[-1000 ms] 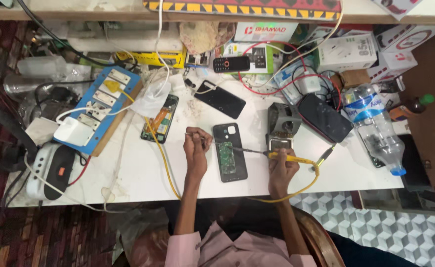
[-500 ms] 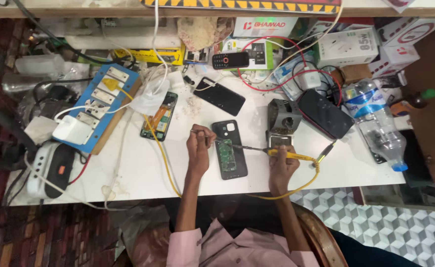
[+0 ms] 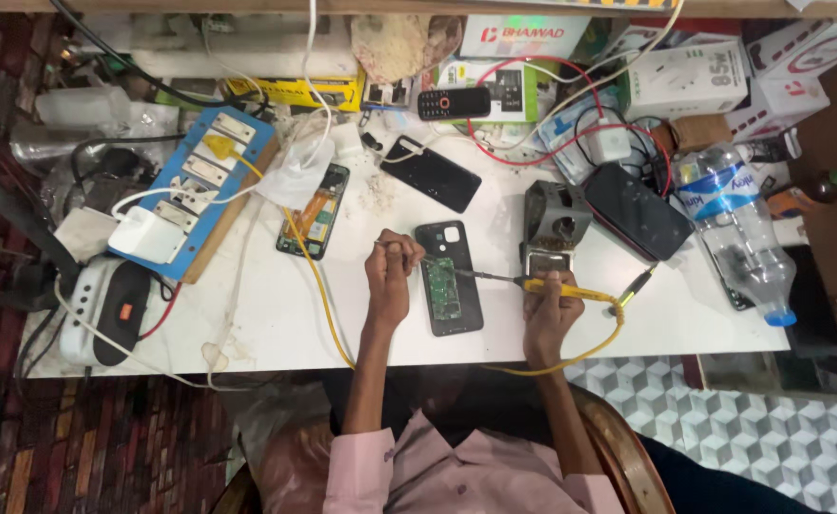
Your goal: The person uses a soldering iron and a probe to work on a smartphone motherboard placed on a cluttered workbench. The person repeatedly applies heat and makes contact with various points on the circuit board while handling the tools.
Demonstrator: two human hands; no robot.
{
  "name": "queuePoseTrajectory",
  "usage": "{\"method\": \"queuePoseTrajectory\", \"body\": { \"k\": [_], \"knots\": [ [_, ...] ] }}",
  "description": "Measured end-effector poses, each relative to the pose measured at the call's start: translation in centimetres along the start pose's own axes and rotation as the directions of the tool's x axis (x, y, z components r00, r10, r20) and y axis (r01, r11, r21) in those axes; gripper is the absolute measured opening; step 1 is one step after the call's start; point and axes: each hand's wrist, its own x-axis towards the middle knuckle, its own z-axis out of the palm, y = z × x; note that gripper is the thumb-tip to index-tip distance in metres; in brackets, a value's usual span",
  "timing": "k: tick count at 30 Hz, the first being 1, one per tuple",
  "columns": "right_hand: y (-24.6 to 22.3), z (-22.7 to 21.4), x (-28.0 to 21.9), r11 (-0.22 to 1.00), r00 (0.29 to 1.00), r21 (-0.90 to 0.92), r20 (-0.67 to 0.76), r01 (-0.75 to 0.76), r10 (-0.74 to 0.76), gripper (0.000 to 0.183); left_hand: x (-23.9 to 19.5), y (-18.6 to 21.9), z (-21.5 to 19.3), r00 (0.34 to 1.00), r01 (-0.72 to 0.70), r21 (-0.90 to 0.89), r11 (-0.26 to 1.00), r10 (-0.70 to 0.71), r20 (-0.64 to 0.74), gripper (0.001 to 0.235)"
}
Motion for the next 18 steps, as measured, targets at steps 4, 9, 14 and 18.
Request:
{"method": "queuePoseTrajectory", "body": {
  "k": [4,9,14,18],
  "knots": [
    [0.5,-0.2,0.0,0.998,1.0,0.055,-0.016,-0.022,0.023,0.025,0.1,-0.1,-0.2,1.0,-0.011,-0.024,1.0,0.012,0.022,0.041],
    [1.0,-0.6,0.0,0.999,0.998,0.042,-0.056,-0.024,0.027,0.025,-0.1,-0.5,-0.3,0.998,-0.055,-0.053,0.997,0.056,0.024,0.041],
    [1.0,-0.6,0.2,0.992,0.998,0.13,-0.065,0.012,-0.004,0.023,0.1,-0.4,-0.1,0.999,-0.043,-0.055,0.998,0.044,0.02,0.036],
    [1.5,-0.6,0.2,0.992,0.997,0.122,-0.067,-0.032,0.041,0.023,0.1,-0.8,-0.4,1.0,-0.019,-0.028,0.999,0.019,0.005,0.032]
  ]
}}
